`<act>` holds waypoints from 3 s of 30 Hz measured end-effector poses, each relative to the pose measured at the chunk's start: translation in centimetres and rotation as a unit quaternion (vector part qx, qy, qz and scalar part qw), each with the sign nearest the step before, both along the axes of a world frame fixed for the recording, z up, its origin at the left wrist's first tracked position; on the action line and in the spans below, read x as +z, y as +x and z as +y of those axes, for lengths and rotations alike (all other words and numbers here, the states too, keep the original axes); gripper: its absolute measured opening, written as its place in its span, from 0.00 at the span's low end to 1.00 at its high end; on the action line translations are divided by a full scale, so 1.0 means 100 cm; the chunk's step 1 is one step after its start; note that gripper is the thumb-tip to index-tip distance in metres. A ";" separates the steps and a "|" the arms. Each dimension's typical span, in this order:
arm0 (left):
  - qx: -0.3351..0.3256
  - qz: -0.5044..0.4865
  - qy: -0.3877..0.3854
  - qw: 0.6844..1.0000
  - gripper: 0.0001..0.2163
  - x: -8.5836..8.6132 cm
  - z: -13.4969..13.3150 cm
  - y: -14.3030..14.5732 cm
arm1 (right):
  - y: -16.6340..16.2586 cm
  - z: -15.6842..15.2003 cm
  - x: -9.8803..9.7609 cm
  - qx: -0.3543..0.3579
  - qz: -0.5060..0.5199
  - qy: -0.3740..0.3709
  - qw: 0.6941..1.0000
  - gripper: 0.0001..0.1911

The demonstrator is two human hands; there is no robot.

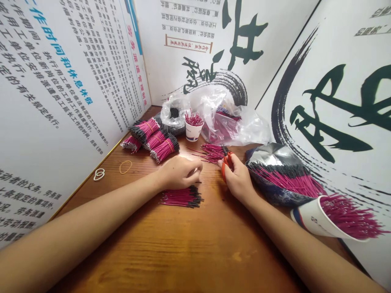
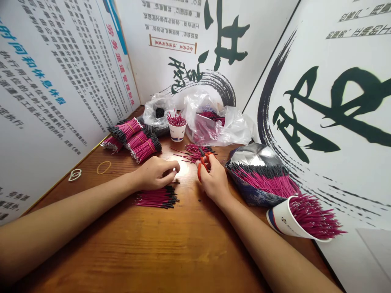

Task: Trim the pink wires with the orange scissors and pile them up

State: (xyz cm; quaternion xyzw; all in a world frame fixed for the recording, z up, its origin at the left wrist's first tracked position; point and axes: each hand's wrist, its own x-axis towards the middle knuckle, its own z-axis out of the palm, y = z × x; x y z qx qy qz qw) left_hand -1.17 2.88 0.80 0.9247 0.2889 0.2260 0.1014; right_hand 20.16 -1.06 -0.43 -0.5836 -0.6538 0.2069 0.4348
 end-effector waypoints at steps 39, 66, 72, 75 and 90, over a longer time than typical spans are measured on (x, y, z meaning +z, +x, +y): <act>0.026 -0.041 0.017 0.999 0.05 -0.009 0.011 0.005 | -0.003 -0.004 -0.007 0.053 -0.061 0.015 0.997 0.04; 0.055 -0.054 -0.039 0.996 0.04 -0.013 0.007 0.005 | -0.004 -0.004 -0.010 0.087 -0.011 0.014 0.996 0.03; 0.064 -0.070 -0.056 0.994 0.06 -0.013 0.008 0.003 | -0.004 -0.004 -0.010 0.091 -0.018 0.016 0.996 0.03; 0.064 -0.081 -0.083 0.991 0.05 -0.014 0.011 0.001 | -0.003 -0.005 -0.011 0.087 -0.014 0.015 0.996 0.03; 0.087 -0.079 -0.120 0.986 0.03 -0.011 0.003 0.001 | -0.001 -0.004 -0.010 0.086 -0.027 0.018 0.996 0.06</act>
